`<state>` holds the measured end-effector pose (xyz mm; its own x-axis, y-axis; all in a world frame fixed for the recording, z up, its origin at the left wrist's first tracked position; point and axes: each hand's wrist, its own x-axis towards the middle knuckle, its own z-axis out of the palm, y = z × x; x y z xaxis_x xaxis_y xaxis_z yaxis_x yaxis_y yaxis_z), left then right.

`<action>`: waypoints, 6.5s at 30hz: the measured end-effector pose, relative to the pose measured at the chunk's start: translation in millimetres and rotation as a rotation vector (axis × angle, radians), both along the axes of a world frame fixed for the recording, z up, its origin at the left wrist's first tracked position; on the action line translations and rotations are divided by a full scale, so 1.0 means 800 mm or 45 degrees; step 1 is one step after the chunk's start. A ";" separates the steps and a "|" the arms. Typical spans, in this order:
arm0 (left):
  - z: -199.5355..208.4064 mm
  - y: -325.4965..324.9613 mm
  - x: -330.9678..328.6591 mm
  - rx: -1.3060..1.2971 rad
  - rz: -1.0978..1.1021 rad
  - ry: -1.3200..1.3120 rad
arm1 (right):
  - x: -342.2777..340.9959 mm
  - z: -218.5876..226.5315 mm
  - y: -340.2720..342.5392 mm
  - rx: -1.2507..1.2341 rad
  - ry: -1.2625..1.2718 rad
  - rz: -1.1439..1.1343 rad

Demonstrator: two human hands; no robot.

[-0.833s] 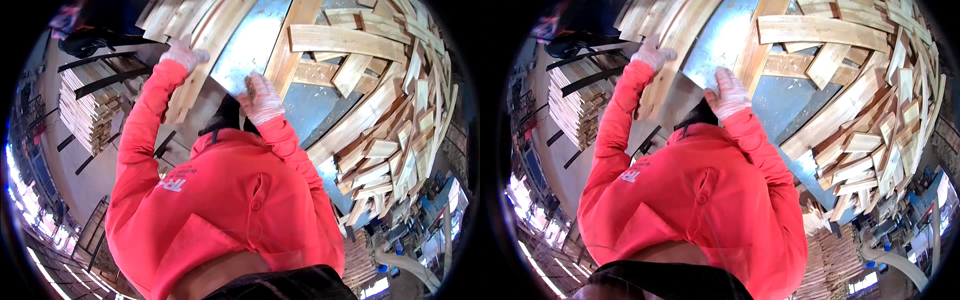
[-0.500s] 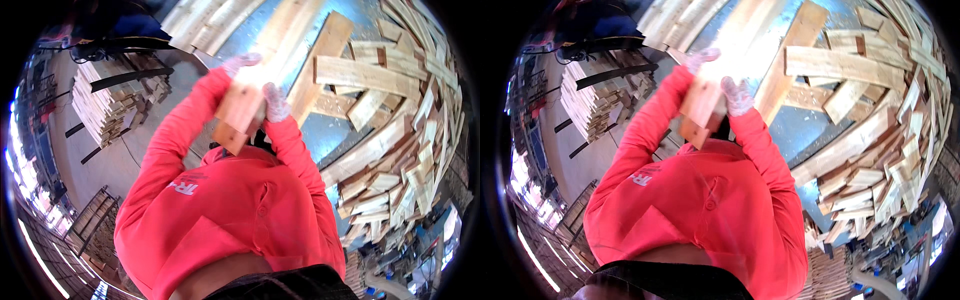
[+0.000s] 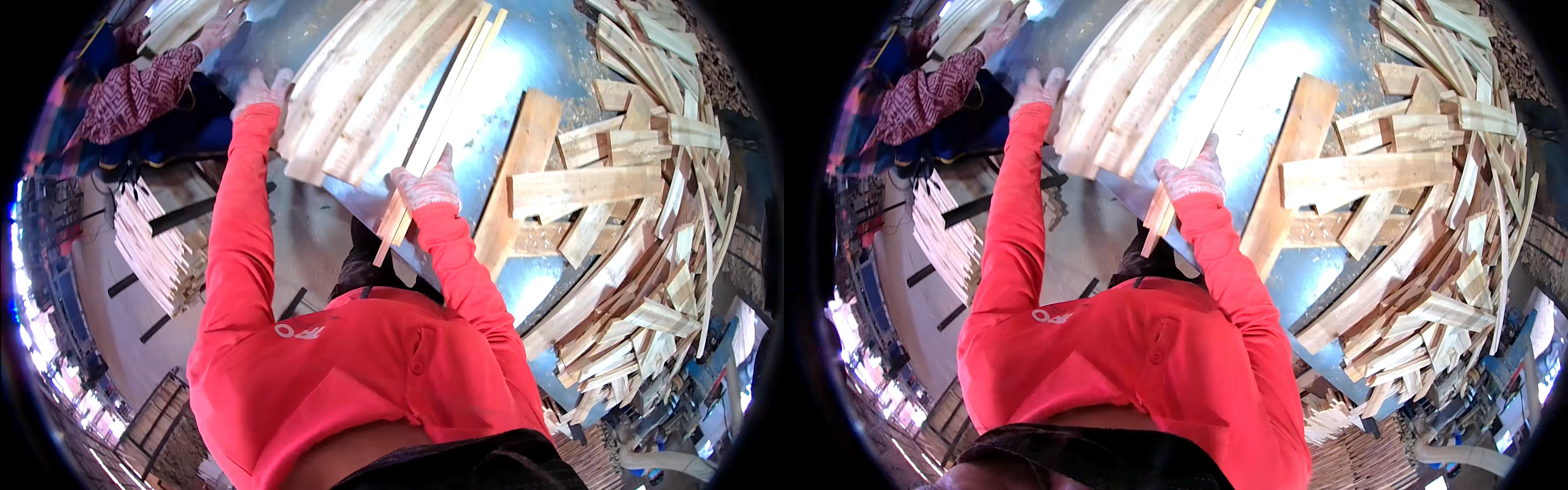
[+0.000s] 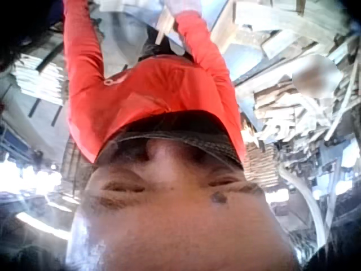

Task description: The person sorts and stacks light-colored wooden planks on a metal table. They pick up individual planks from a pile, inspect them, and place them into a neat stack, occasionally adjusting the alignment of the stack.

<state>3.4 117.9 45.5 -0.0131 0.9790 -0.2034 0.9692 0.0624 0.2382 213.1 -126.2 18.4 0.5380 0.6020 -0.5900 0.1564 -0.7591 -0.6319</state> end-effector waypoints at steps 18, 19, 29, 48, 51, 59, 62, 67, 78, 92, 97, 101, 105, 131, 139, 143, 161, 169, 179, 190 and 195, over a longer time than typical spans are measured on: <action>0.012 0.079 -0.010 -0.130 -0.652 -0.141 | -0.137 -0.001 0.197 0.055 0.451 0.689; 0.020 0.075 -0.004 -0.068 -0.742 -0.171 | -0.139 -0.028 0.195 0.311 0.488 0.737; 0.002 0.048 0.012 0.241 -0.837 0.261 | -0.008 0.037 0.033 0.068 -0.474 0.121; 0.025 0.067 0.053 -0.117 -1.537 0.424 | -0.029 0.054 -0.135 0.770 0.389 -0.400; 0.056 -0.045 0.054 -0.003 -1.623 -0.636 | 0.045 0.069 -0.058 0.841 1.583 -0.453; 0.153 0.109 0.258 1.101 -1.784 -0.350 | 0.212 0.110 -0.020 0.776 2.199 -0.178; 0.148 0.195 0.273 1.014 -2.047 0.135 | 0.246 0.180 0.018 0.480 1.937 0.007; 0.058 0.245 0.225 0.168 -1.631 -0.342 | 0.363 0.199 0.053 0.637 0.731 -0.372; -0.041 0.224 0.145 -0.383 -0.441 0.231 | 0.180 -0.015 -0.017 0.705 0.200 -0.810; -0.108 0.596 0.510 0.135 -0.494 -0.038 | 0.189 -0.011 0.045 0.571 -0.009 -0.504; -0.075 0.604 0.675 0.167 -0.013 -0.575 | 0.209 0.031 0.063 0.263 -0.432 -0.489; -0.091 0.464 0.641 0.385 -0.387 -1.002 | 0.209 0.019 0.008 -0.430 -0.966 -0.689; -0.097 0.229 0.504 -0.423 -0.690 -1.392 | 0.218 -0.046 -0.015 -0.927 -0.987 -0.666; -0.069 -0.282 0.339 -2.157 0.393 -2.240 | 0.364 0.017 -0.178 -0.457 -0.500 -0.590; -0.106 -0.292 0.314 -2.328 0.419 -2.139 | 0.310 0.008 -0.124 -0.497 -0.725 -0.597; -0.110 -0.300 0.286 -1.489 0.005 -1.612 | 0.296 0.021 -0.162 -0.586 -0.572 -0.630; -0.087 -0.346 0.214 -1.309 -0.140 -1.708 | 0.117 0.015 -0.355 0.646 0.433 -0.634; -0.065 -0.376 0.200 -2.222 0.288 -2.028 | 0.085 0.025 -0.285 0.436 -0.950 -0.146; 0.083 -0.404 0.113 0.090 -1.392 -0.630 | 0.132 0.128 -0.432 -0.434 -0.665 1.047; 0.168 -0.511 -0.213 0.037 -0.867 -0.392 | -0.027 0.268 -0.185 0.755 -0.981 2.260; 0.102 -0.493 -0.413 0.484 0.300 -1.037 | -0.140 0.290 -0.117 1.764 -0.686 1.035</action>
